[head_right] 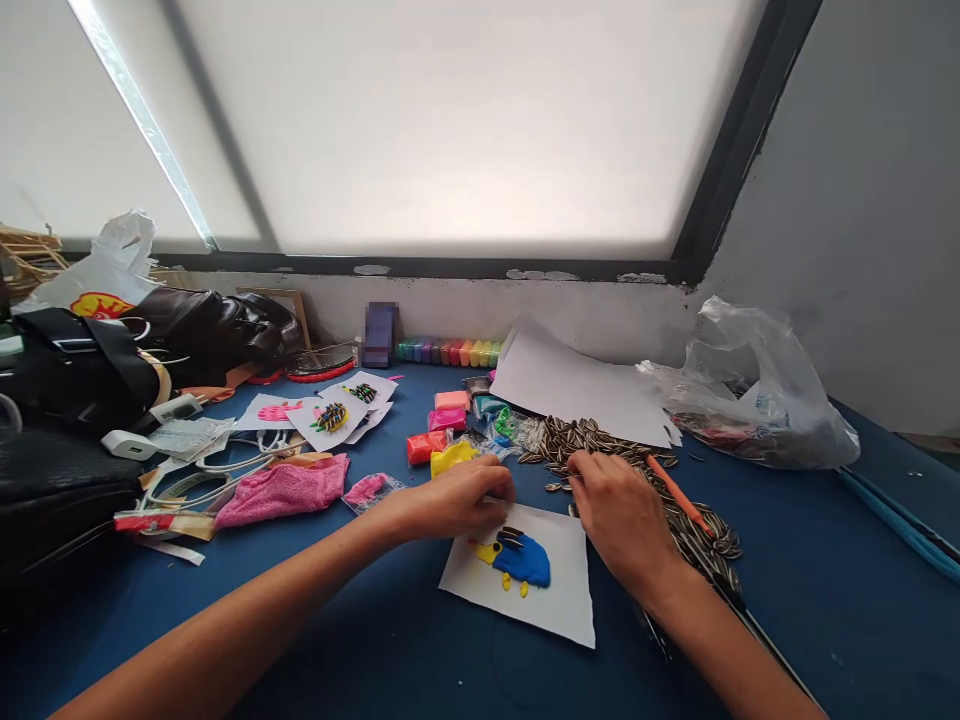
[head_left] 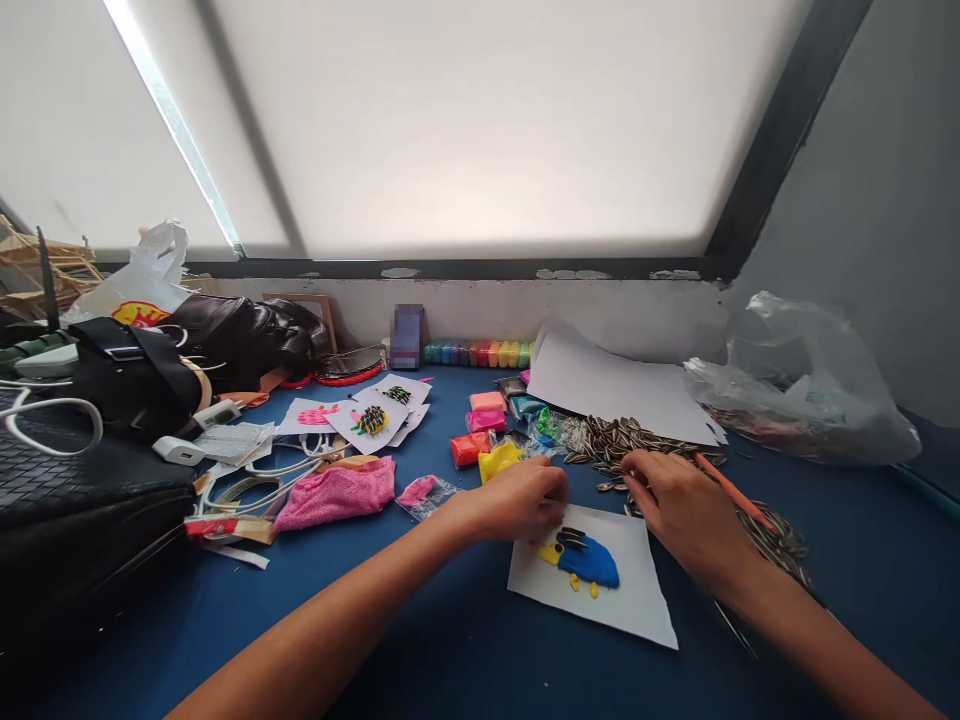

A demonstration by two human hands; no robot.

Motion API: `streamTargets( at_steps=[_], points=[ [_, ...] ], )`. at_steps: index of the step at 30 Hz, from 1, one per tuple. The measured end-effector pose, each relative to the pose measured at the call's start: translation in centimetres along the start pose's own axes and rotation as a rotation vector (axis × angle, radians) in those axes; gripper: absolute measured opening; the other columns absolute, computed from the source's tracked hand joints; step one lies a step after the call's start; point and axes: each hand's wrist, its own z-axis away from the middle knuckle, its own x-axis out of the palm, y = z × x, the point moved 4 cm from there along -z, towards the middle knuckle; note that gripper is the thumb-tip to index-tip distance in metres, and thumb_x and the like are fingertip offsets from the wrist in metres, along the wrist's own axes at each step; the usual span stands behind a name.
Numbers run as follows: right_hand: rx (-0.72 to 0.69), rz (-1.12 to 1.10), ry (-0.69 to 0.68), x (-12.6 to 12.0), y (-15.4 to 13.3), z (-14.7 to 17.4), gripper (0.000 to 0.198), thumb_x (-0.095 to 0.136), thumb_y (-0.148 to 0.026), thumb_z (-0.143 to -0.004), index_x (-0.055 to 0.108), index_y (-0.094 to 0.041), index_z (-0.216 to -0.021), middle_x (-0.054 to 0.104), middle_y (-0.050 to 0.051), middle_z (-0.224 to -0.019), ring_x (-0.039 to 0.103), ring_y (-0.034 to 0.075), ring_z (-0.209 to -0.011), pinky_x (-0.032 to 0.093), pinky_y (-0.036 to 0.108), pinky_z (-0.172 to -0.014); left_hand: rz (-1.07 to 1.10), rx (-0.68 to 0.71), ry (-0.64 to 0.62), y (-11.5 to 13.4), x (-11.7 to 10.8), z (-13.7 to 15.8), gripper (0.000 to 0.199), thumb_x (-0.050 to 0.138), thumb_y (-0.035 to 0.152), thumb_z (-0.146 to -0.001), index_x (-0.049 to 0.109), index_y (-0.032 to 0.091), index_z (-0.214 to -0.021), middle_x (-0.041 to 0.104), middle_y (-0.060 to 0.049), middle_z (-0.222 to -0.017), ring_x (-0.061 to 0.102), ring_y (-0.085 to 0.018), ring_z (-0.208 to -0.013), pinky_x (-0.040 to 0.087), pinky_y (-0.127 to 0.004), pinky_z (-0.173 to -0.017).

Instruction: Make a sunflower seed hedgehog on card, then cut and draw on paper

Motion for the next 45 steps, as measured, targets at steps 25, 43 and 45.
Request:
streamTargets(
  at_steps=[25, 43, 45],
  points=[
    [0.141, -0.625, -0.385, -2.5, -4.0, 2.2, 0.026, 0.045, -0.041, -0.091, 0.064, -0.024, -0.084, 0.066, 0.000, -0.073, 0.062, 0.018, -0.066, 0.048, 0.028, -0.057, -0.037, -0.048, 0.156, -0.3, 0.5, -0.1, 0.016, 0.053, 0.017, -0.083, 0.063, 0.019, -0.095, 0.061, -0.004, -0.102, 0.058, -0.019, -0.092, 0.045, -0.026, -0.076],
    [-0.152, -0.368, -0.170, -1.6, -5.9, 3.4, 0.017, 0.047, -0.016, -0.090, 0.061, -0.024, -0.085, 0.066, 0.001, -0.082, 0.064, 0.019, -0.075, 0.051, 0.030, -0.063, 0.162, 0.071, 0.095, -1.1, 0.7, -0.3, 0.022, 0.052, 0.010, -0.082, 0.071, 0.015, -0.092, 0.069, -0.003, -0.092, 0.061, -0.015, -0.085, 0.044, -0.021, -0.073],
    [-0.162, -0.371, -0.169, -1.5, -6.0, 3.4, 0.019, 0.046, -0.016, -0.091, 0.062, -0.025, -0.086, 0.067, 0.001, -0.083, 0.064, 0.019, -0.076, 0.051, 0.030, -0.064, 0.176, 0.079, 0.093, -1.1, 0.5, -0.2, 0.023, 0.051, 0.009, -0.082, 0.071, 0.015, -0.093, 0.069, -0.004, -0.094, 0.061, -0.015, -0.086, 0.044, -0.021, -0.075]
  ],
)
